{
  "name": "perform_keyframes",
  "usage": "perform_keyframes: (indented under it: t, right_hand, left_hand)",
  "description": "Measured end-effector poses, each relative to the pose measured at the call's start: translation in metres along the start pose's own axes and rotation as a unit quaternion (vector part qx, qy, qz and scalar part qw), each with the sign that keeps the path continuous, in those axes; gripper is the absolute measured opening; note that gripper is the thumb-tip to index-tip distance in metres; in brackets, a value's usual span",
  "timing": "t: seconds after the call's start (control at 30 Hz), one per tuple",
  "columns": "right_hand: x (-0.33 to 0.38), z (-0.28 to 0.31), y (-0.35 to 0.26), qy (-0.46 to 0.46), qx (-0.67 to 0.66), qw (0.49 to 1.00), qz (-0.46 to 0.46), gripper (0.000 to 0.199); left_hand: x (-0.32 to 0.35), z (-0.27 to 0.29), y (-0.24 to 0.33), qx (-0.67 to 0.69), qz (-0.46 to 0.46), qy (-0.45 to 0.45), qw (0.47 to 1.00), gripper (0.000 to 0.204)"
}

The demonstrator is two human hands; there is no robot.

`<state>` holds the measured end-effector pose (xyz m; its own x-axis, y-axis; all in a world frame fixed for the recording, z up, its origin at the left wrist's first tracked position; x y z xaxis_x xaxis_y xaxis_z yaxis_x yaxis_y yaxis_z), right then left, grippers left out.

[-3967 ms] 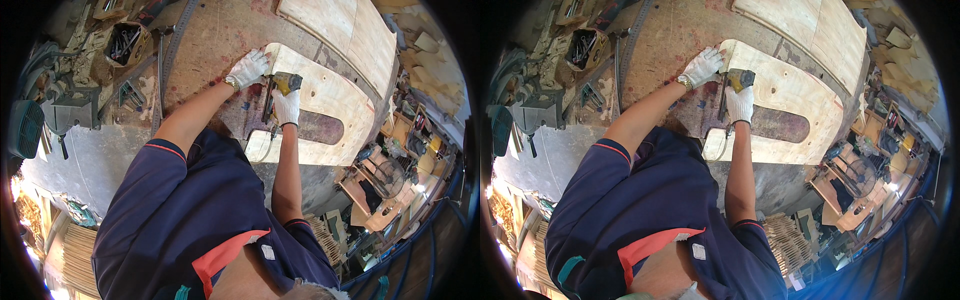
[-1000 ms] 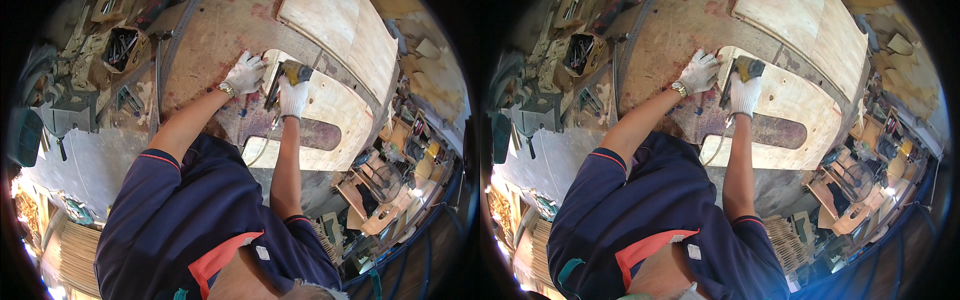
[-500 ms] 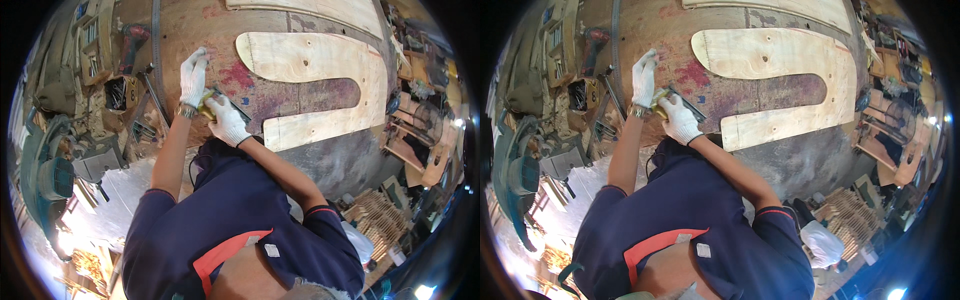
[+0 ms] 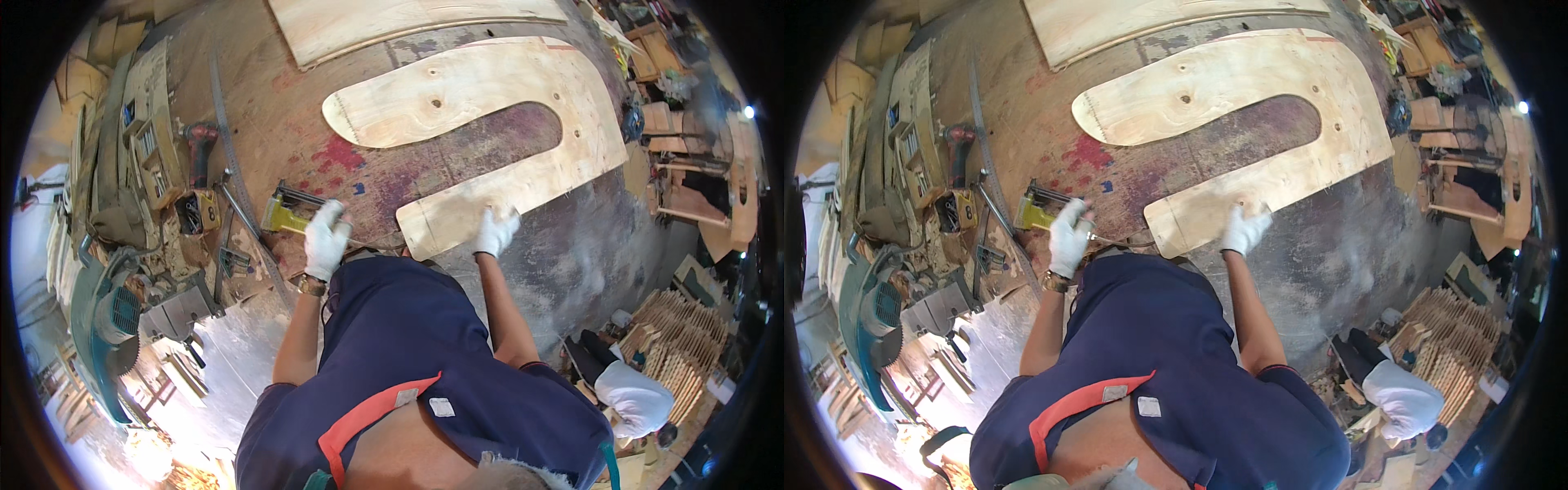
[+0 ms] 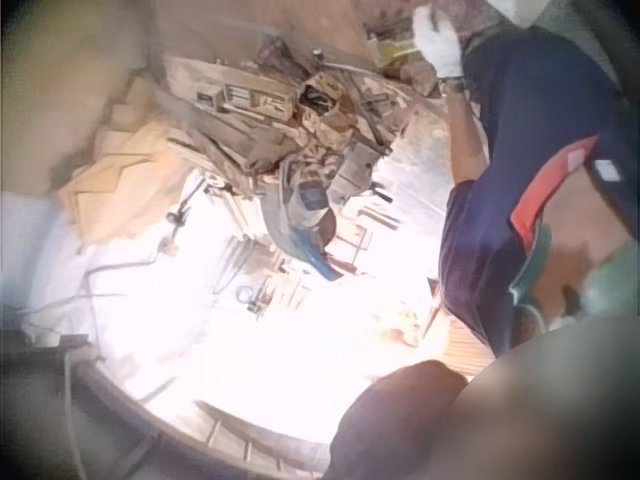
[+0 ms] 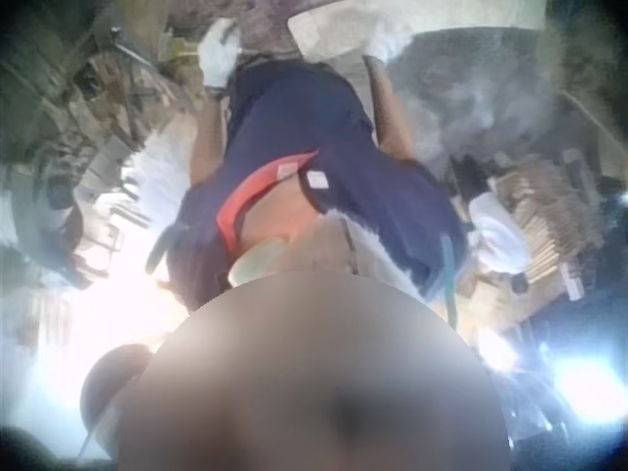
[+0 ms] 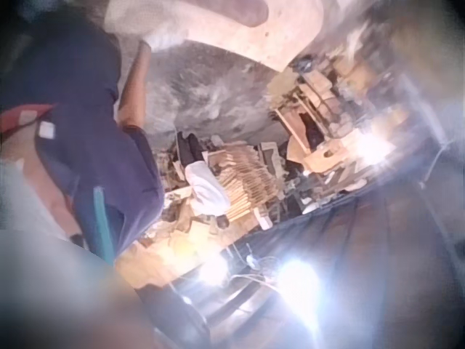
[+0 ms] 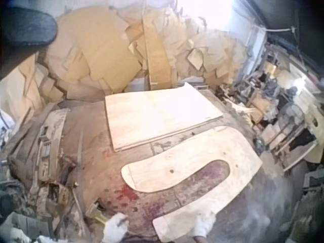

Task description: The person assembles wooden parts by aligning and nailing them together using a nail gun. They then place a template on the assembled piece and trace its outline with a marker.

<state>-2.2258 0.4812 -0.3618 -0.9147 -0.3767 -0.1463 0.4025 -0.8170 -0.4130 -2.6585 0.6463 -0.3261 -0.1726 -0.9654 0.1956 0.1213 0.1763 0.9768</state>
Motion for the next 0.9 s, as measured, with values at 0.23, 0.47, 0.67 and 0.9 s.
perform_keyframes:
  t: [0.23, 0.47, 0.67, 0.9]
  right_hand:
    - [0.009, -0.122, 0.119, -0.332, -0.527, 0.672, -0.401, 0.042]
    - [-0.014, -0.058, 0.069, -0.336, -0.445, 0.779, -0.287, 0.025]
    - [-0.027, 0.059, 0.015, -0.278, -0.366, 0.872, -0.169, 0.029]
    - [-0.058, 0.222, -0.083, -0.158, -0.403, 0.901, 0.002, 0.026]
  left_hand:
    - [0.041, -0.137, 0.016, -0.35, -0.151, -0.317, 0.868, 0.071]
    - [0.066, -0.17, 0.041, -0.378, -0.284, -0.39, 0.79, 0.077]
    - [0.084, -0.165, 0.107, -0.34, -0.468, -0.214, 0.787, 0.029]
    - [0.109, -0.144, 0.217, -0.254, -0.525, -0.129, 0.802, 0.018]
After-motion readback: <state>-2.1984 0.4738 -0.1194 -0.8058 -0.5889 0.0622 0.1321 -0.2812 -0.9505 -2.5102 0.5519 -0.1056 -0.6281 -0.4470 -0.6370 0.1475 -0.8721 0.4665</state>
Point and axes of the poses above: each hand's wrist, its own x-axis away from the middle knuckle, its own z-axis out of the back of the hand, y = z × x, the point moved 10 cm from there along -x, towards the middle knuckle, and after that the axes turned 15 degrees about x, right-handed, at the moved point
